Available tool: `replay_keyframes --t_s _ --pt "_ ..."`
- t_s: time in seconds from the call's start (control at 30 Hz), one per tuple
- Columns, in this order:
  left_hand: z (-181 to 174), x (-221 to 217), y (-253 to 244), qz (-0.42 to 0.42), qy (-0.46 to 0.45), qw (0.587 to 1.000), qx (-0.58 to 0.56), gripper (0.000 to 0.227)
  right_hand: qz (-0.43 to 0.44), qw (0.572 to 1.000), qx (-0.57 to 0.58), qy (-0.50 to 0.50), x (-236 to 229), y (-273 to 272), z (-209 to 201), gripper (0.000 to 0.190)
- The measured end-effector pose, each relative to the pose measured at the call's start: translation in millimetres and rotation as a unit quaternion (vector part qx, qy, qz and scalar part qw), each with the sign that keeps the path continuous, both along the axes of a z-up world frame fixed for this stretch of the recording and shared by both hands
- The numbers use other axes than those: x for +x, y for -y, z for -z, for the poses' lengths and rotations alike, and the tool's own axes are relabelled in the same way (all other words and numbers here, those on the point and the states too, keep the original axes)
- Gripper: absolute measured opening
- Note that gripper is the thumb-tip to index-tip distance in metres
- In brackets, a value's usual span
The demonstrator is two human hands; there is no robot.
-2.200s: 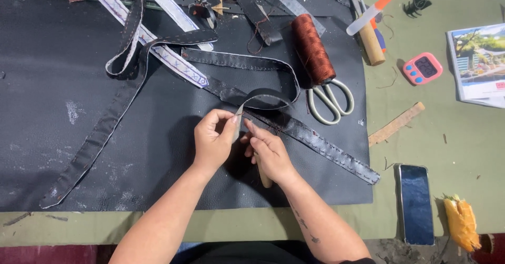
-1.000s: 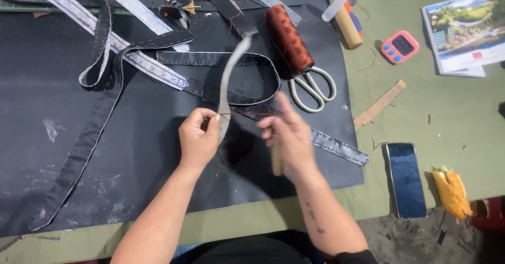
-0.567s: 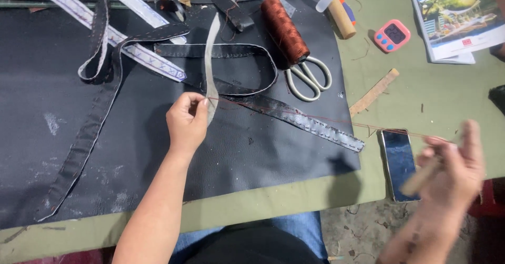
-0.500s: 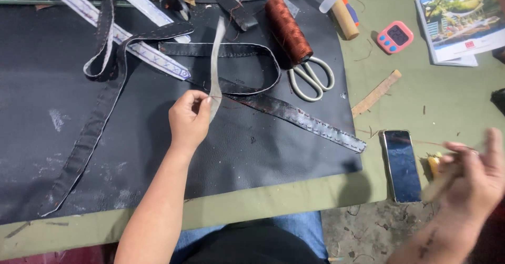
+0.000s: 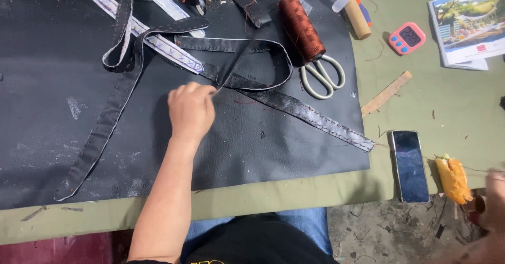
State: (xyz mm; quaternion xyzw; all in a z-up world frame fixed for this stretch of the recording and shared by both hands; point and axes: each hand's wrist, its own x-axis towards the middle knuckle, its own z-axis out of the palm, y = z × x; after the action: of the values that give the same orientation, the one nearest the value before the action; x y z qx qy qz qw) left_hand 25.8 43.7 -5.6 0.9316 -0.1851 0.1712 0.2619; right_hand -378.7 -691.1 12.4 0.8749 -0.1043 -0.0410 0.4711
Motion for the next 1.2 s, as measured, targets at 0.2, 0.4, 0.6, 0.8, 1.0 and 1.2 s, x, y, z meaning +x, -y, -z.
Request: replay_keyframes --t_s 0.2,0.4,0.6,0.8,1.0,1.2 --pt "-26 0 -34 -0.215 0.169 0.96 -0.066 0.025 0.225 0.672 0.618 0.34 64 -159 -93 0.058" --pt "-25 3 -40 -0.119 0.242 0.938 -0.22 0.029 0.114 0.659 0.71 0.22 71 -220 -132 0.098" --pt "-10 16 -41 -0.081 -0.041 0.787 -0.61 0.023 0.204 0.845 0.477 0.129 137 -264 -121 0.078" --pt "-15 0 -2 0.035 -0.117 0.812 -0.571 0.029 0.026 0.682 0.73 0.034 200 -381 -93 0.051" --pt "3 -14 24 0.169 -0.274 0.77 -0.55 0.028 -0.018 0.429 0.902 0.046 273 -460 -89 0.042" --pt "-8 -28 36 0.166 -0.303 0.843 -0.413 0.031 0.049 0.251 0.955 0.148 345 -503 4 0.019"
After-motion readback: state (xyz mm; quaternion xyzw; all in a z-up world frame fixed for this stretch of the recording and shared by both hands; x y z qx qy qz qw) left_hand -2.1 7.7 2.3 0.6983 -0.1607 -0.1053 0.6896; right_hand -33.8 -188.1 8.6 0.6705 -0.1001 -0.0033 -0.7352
